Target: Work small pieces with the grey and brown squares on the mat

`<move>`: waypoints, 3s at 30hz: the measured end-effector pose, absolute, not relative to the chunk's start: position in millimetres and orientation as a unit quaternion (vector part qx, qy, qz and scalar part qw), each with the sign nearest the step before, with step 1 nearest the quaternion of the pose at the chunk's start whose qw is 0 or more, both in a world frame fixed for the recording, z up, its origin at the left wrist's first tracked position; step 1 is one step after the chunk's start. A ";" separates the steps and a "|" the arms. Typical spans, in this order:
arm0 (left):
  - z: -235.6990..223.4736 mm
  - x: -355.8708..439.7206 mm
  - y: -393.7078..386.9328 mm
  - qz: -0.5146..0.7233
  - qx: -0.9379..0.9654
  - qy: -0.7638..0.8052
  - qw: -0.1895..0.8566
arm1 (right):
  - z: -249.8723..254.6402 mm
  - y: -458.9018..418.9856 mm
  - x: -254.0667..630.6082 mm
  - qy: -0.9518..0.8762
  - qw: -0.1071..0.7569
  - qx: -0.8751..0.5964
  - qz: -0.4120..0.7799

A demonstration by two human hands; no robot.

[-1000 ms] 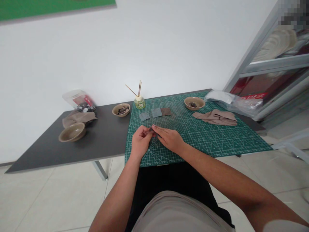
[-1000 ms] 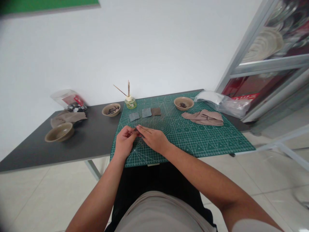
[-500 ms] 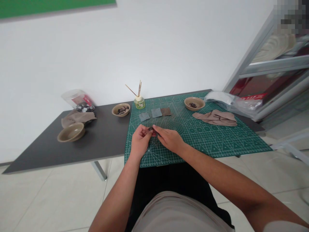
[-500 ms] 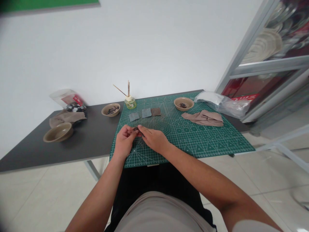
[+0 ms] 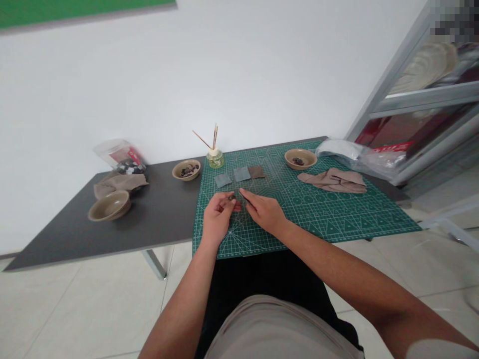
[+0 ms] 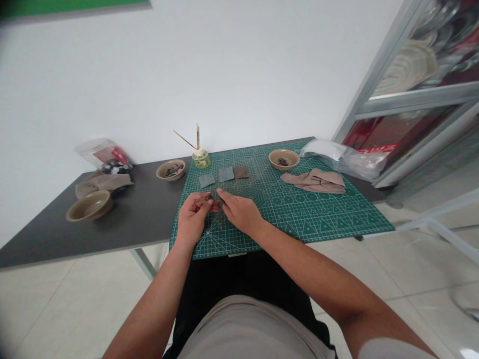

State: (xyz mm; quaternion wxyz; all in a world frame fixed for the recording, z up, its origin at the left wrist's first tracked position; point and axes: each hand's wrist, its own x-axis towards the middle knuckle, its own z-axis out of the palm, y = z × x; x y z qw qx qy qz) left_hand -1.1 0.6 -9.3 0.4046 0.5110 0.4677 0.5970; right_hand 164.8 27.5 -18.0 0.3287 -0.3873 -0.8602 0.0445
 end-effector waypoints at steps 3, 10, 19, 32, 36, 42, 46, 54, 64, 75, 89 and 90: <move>-10.9 -1.0 1.7 0.601 0.497 0.457 0.428 | -16.9 27.2 165.8 -0.849 0.344 -0.397 0.048; -5.9 0.0 -0.2 0.550 0.532 0.529 0.367 | -17.8 25.4 166.1 -0.873 0.362 -0.327 0.020; -3.5 0.5 -5.6 0.507 0.566 0.596 0.259 | -21.4 25.7 163.6 -0.904 0.342 -0.253 -0.032; -6.2 -1.3 -4.0 0.540 0.548 0.577 0.274 | -21.2 25.7 164.0 -0.891 0.351 -0.288 -0.006; -5.2 -0.2 -3.9 0.528 0.558 0.587 0.256 | -19.7 25.0 164.3 -0.902 0.341 -0.263 0.000; -7.0 0.1 -2.6 0.555 0.544 0.554 0.298 | -19.1 24.3 163.4 -0.888 0.338 -0.310 0.006; -6.3 0.0 -2.5 0.546 0.550 0.570 0.272 | -18.8 22.9 162.5 -0.898 0.337 -0.281 0.016; -11.0 -2.4 0.0 0.550 0.549 0.549 0.307 | -17.6 24.5 162.1 -0.885 0.328 -0.324 0.065; -10.9 -3.0 0.4 0.553 0.549 0.541 0.314 | -17.4 26.2 163.7 -0.884 0.342 -0.310 0.072; -10.8 -2.3 -0.5 0.549 0.553 0.553 0.294 | -16.6 23.7 163.3 -0.882 0.343 -0.315 0.073; -15.2 -4.0 6.5 0.610 0.493 0.490 0.380 | -13.3 34.8 167.3 -0.755 0.457 -0.420 0.210; -15.5 -4.3 7.5 0.601 0.492 0.497 0.387 | -12.1 36.4 167.8 -0.744 0.462 -0.424 0.230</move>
